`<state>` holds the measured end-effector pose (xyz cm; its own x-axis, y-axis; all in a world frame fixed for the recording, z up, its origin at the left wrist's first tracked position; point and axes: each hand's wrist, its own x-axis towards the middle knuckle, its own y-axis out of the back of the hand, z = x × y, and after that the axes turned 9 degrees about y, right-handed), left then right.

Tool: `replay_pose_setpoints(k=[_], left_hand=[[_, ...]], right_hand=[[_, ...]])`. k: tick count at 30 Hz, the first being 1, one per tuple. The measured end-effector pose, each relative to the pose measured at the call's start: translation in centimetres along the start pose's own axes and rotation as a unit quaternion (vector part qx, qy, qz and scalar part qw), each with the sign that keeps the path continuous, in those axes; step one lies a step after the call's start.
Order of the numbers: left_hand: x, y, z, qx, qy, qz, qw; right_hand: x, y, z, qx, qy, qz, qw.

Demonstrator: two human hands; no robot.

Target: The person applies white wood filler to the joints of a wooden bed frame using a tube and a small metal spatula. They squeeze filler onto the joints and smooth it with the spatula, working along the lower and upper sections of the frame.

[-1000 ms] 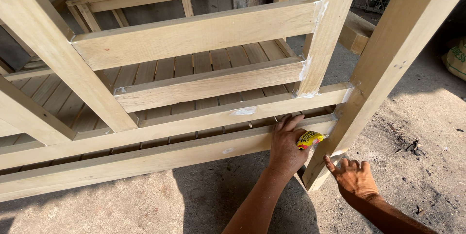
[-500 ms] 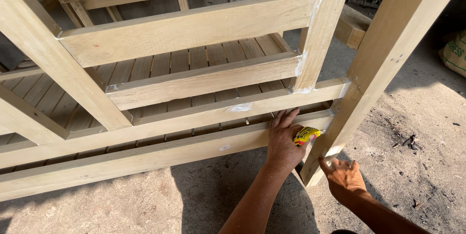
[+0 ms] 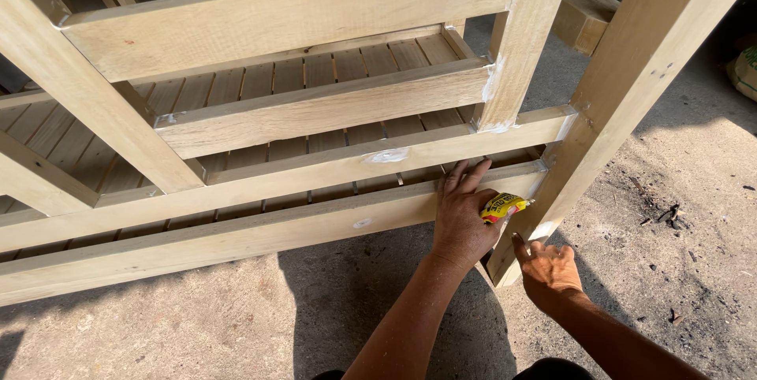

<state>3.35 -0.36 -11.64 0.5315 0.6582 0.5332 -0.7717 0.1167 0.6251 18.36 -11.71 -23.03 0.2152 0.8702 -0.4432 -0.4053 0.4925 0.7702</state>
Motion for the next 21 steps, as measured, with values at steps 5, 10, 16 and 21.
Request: replay_pose_setpoints(k=[5,10,16,21], left_hand=[[0.0,0.0,-0.3,0.009,-0.012,-0.006,1.0],[0.1,-0.1,-0.3,0.015,-0.018,-0.006,1.0],[0.0,-0.1,-0.2,0.034,-0.011,-0.015,0.999],[0.1,0.1,-0.2,0.037,-0.006,-0.029,0.999]], right_hand=[[-0.2,-0.2,0.1,-0.085,0.028,-0.019,0.996],[-0.2,-0.2,0.6,-0.003,-0.004,-0.024,1.0],[0.5,-0.6,-0.6,-0.022,0.026,-0.018,0.999],[0.2,-0.5,-0.7,0.149,0.039,-0.055,0.986]])
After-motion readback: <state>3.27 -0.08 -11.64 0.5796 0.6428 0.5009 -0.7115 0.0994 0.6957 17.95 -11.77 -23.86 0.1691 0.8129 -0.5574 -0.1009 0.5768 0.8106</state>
